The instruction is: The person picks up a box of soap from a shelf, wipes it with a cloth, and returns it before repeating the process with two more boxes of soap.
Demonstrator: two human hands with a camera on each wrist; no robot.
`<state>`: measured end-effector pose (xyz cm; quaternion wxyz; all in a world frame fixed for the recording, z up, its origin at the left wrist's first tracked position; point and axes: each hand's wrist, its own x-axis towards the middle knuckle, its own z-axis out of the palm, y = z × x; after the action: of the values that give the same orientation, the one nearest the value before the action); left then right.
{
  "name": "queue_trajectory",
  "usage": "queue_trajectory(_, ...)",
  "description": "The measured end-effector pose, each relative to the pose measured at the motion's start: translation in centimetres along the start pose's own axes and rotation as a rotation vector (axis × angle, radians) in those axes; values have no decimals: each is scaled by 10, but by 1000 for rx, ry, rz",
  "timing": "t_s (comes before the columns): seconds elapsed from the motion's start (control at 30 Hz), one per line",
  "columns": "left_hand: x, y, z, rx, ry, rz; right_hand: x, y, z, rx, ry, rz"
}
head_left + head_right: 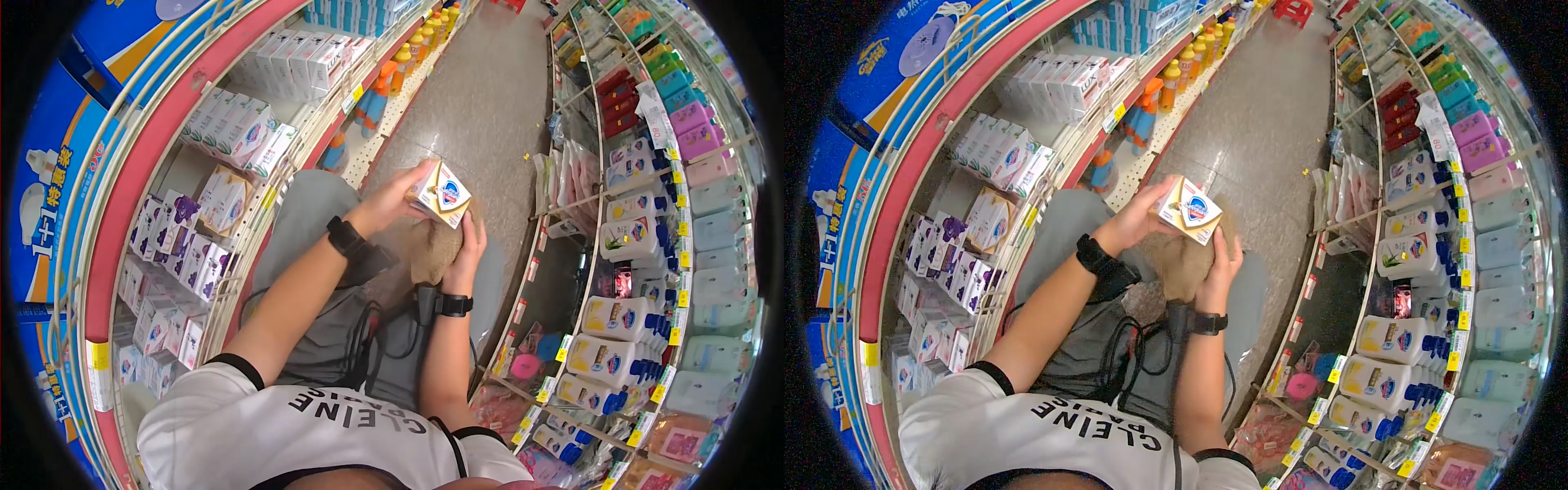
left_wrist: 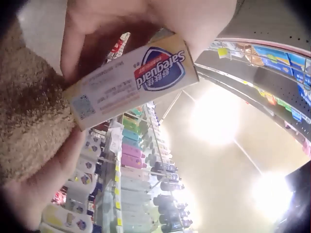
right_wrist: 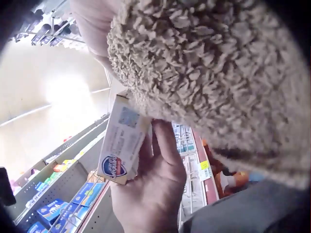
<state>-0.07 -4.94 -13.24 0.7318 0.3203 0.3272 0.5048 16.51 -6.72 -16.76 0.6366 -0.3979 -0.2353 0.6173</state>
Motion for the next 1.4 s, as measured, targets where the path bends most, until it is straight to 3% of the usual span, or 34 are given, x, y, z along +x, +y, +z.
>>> queue_trajectory(0.1, 2, 1, -4, 173, 115, -3, -1, -5, -1, 94, 95, 81)
queue_trajectory(0.2, 3, -4, 0, 254, 278, 255, 1, -8, -4, 76, -21, -1)
queue_trajectory(0.33, 7, -9, -5, 234, 317, 229, -5, -10, 2, 41, -53, -86)
queue_trajectory(0.53, 15, -20, -2, 398, 344, 410, -8, -5, 1, -71, -10, -140)
queue_trajectory(0.6, 15, -17, -1, 358, 389, 436, -3, -5, -7, -219, -116, -164)
queue_trajectory(0.63, 10, -11, 1, 325, 384, 385, -1, -5, -9, -293, -169, -175)
queue_trajectory(0.83, 8, -8, -3, 293, 392, 133, -7, -10, 4, 38, -184, -18)
queue_trajectory(0.93, 8, -12, 5, 175, 223, 23, -7, -2, 0, 72, -115, 39)
queue_trajectory(1.03, 12, -28, 5, 375, 207, 208, -5, 0, -3, 170, -138, 57)
queue_trajectory(1.13, 14, -35, 1, 865, 370, 363, -4, 0, -3, 152, -117, 41)
queue_trajectory(1.33, 14, -41, -3, 536, 116, 128, -7, -7, 4, 110, -96, 16)
queue_trajectory(1.4, 7, -38, 4, 656, 55, 126, -4, -7, 2, 97, -85, -17)
